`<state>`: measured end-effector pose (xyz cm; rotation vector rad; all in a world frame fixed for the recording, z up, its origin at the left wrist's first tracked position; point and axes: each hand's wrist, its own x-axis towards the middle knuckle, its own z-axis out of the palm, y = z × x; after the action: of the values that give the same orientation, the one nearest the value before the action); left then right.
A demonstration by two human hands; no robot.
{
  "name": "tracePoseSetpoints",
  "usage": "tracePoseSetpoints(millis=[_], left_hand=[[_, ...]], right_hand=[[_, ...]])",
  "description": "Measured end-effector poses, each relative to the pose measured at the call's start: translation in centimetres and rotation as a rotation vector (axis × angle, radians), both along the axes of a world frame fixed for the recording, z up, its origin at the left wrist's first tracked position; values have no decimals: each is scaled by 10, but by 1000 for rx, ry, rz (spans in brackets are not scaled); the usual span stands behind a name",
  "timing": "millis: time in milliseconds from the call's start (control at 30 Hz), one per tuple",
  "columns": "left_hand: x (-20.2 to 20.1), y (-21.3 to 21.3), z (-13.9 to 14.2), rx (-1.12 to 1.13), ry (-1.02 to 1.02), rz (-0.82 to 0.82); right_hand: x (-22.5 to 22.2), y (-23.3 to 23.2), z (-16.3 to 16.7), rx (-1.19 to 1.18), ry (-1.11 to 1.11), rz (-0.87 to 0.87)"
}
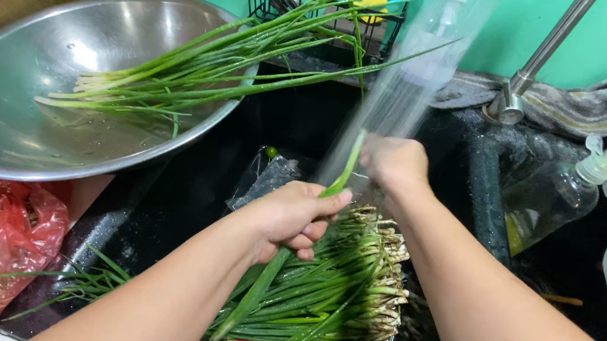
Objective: The person assembles a bowl of food by cutting meat and spring rolls with scissors, adding fried items, chips, sauces, and crushed peanuts, then washes green onions under running water.
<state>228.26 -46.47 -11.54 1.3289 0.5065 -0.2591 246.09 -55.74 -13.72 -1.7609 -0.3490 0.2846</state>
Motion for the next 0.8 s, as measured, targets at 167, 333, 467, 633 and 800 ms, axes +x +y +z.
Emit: tracePoseSetpoints(millis=[167,333,467,633,800], left_hand=[[1,6,2,-84,-38,-43],[0,11,-7,-38,-34,-75],[6,-5,-7,650,-153,-40],[-5,-34,11,1176,41,84],[-14,-45,19,1255,-67,138]], right_hand=[[17,-27,-14,416,423,-170],[-14,-39,-11,388,584,-56],[-24,-23,-3,177,448,241],[-6,3,7,74,410,-111],[3,3,8,108,401,-34]])
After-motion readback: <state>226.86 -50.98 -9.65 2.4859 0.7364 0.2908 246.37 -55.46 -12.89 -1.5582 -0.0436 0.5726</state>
